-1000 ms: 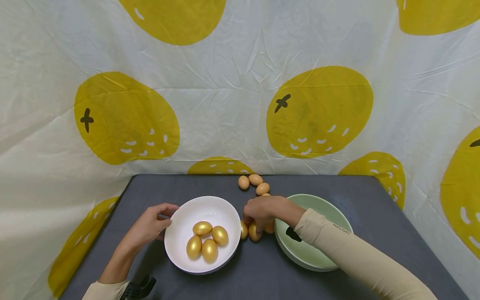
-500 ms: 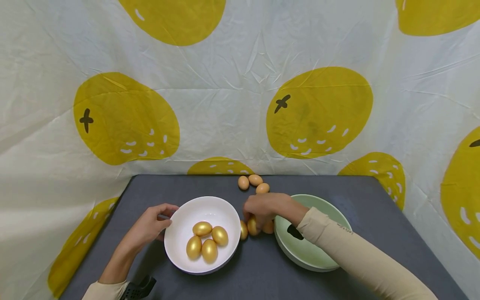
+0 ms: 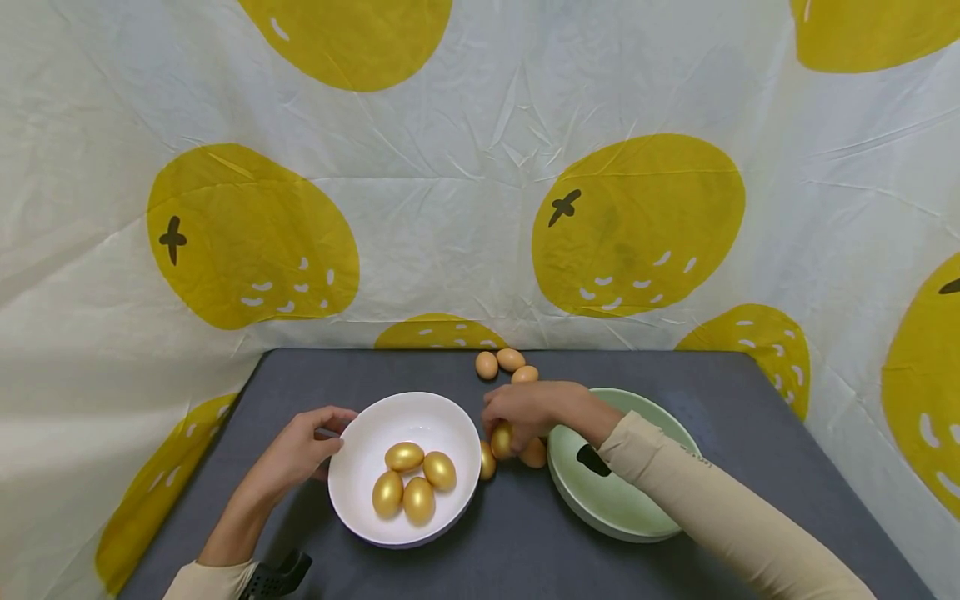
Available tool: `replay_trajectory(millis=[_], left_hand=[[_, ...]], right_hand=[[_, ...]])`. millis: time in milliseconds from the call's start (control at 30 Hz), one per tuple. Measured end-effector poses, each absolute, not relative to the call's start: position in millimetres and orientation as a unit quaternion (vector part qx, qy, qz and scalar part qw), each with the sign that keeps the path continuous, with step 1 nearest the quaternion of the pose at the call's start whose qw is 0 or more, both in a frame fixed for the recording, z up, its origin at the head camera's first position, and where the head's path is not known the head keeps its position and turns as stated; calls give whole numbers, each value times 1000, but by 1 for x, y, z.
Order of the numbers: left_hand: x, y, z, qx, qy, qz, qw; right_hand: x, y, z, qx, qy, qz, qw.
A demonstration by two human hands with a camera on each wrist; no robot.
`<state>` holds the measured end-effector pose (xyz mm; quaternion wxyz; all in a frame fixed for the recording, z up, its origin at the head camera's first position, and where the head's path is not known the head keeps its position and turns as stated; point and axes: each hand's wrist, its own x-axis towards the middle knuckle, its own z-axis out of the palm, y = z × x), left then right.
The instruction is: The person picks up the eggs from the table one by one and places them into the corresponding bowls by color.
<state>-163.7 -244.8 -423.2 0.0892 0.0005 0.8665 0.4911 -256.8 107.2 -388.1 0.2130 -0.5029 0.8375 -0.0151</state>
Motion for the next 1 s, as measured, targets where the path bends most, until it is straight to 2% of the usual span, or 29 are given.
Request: replay_trajectory(millis=[467, 1000], left_hand=[[-163, -244, -423, -2, 868, 488, 90], [-165, -245, -424, -1, 871, 484, 89]], right_hand=[[-259, 112, -383, -504, 833, -55, 223], [-261, 121, -366, -513, 831, -94, 193]])
